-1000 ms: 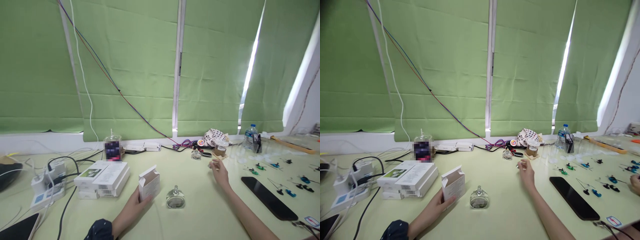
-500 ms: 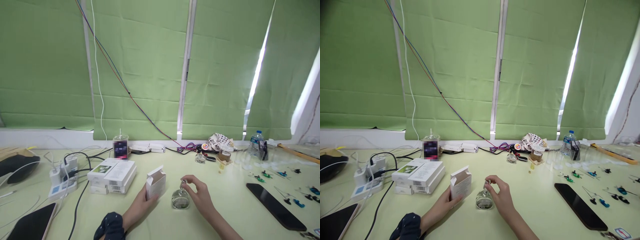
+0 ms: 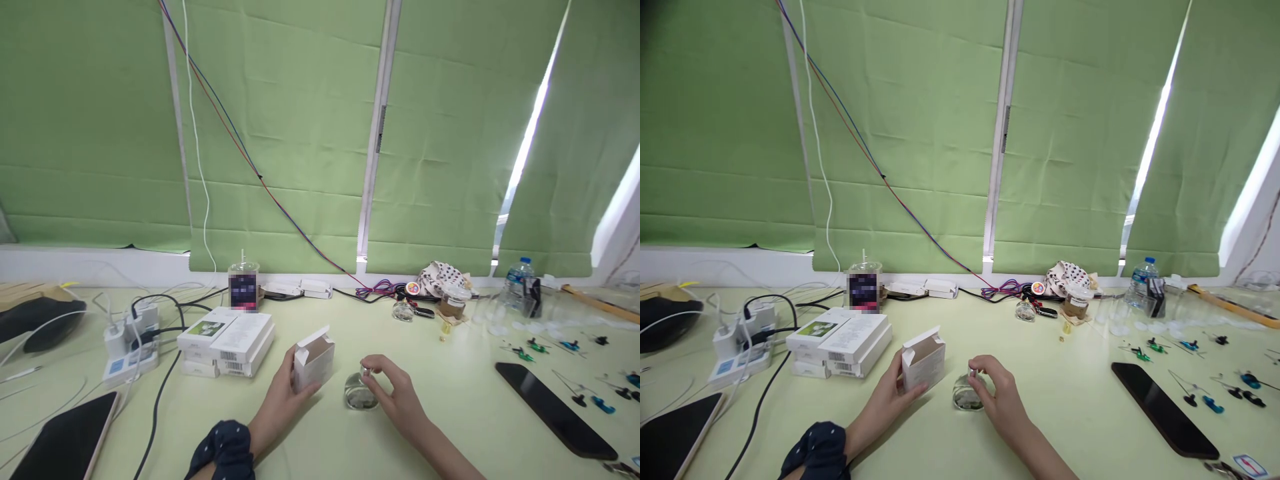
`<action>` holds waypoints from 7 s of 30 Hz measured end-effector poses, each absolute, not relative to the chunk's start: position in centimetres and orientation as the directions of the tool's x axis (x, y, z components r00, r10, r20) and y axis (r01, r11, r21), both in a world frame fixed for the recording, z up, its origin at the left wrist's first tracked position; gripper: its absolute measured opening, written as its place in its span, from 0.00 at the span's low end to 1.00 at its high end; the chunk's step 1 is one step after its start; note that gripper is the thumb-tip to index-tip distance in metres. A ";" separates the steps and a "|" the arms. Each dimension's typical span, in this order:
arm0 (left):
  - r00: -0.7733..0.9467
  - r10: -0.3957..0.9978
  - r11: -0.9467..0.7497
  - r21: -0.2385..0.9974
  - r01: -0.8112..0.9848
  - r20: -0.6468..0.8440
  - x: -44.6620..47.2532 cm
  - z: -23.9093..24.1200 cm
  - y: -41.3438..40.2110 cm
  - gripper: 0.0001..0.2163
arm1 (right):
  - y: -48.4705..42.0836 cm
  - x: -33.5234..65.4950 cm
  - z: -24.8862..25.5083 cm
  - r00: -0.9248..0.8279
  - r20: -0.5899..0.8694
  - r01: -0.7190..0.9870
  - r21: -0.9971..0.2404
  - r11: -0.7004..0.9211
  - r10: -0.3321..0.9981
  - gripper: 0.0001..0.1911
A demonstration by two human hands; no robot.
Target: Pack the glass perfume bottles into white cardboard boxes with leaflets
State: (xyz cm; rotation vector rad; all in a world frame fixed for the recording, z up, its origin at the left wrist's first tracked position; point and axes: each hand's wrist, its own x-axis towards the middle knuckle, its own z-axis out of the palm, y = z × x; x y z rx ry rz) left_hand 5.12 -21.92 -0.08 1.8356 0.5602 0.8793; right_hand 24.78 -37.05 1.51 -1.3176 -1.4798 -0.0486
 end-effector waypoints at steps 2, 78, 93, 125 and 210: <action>0.577 0.726 -0.481 0.876 0.036 0.375 5.0 0.0 -22.3 0.36 | -37.0 24.8 1.4 0.212 0.711 0.716 -0.580 0.388 0.670 0.07; 0.207 0.861 -0.493 0.862 0.119 0.464 4.9 -2.6 -22.2 0.22 | -6.1 32.9 2.4 0.253 0.331 0.906 -0.411 -0.103 0.909 0.19; 0.345 0.814 -0.509 0.860 0.035 0.468 3.1 -1.8 -21.5 0.16 | -15.7 31.7 6.5 0.266 0.512 0.721 -0.668 0.185 0.817 0.11; 0.423 0.676 -0.643 0.763 -0.061 0.603 2.6 1.6 -21.2 0.20 | -33.9 20.5 16.8 -0.213 0.218 0.813 -0.501 0.296 0.953 0.11; 0.427 0.660 -0.697 0.716 0.043 0.618 2.8 1.3 -21.6 0.18 | -29.3 12.9 20.4 -0.063 0.092 0.976 0.214 0.042 0.994 0.09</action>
